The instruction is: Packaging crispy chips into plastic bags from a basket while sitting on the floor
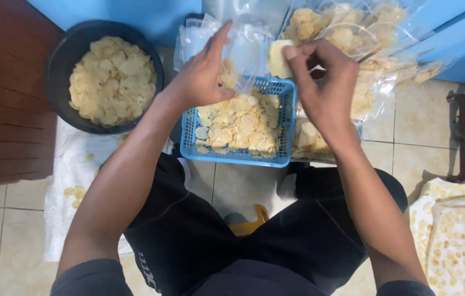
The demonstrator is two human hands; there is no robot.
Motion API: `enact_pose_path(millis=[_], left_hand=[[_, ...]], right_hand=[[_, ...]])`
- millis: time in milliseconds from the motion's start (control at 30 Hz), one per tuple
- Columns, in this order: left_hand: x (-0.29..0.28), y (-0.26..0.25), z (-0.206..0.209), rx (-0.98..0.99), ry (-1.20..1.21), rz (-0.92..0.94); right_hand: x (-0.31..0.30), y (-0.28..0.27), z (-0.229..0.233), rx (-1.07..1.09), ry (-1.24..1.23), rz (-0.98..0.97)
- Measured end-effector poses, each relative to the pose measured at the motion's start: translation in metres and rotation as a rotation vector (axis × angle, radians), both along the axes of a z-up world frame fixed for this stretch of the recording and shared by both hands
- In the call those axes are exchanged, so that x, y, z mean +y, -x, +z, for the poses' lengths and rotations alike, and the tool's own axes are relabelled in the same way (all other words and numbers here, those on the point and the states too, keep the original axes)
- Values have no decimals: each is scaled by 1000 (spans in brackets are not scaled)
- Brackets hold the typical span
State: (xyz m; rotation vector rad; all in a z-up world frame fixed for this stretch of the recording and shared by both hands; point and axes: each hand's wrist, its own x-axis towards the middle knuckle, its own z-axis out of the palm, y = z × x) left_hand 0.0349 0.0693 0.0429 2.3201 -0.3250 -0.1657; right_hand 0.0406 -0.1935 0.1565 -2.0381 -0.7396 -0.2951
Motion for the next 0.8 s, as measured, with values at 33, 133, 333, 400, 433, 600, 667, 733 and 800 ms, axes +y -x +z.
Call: enact_pose_path(millis=[33,133,333,400,433,600,667,733,800], left_hand=[[-2,-1,-1,-8,-8,0],[-6,-1,-8,-55,-17,-23],[2,-4,-28,-187,-13,-23],[6,-4,-28,-176,20,5],[8,-1,-28,-167,22,11],[15,3,-23,-118,28,32],[16,2,-23,-143,5,33],[19,6,-24,-166,-23,39],[19,8,-25,-162,-34,22]], right_hand=[[7,-4,-1,-8,-8,0],[20,-11,-9,-122,41,18],[12,-5,-40,6,-34,-9],[2,-2,-67,170,-31,-96],[-1,-9,-96,180,-27,-91],[9,-11,-207,265,944,162],[11,-7,-230,265,950,214],[14,-2,-247,262,953,274],[10,0,-257,162,972,250]])
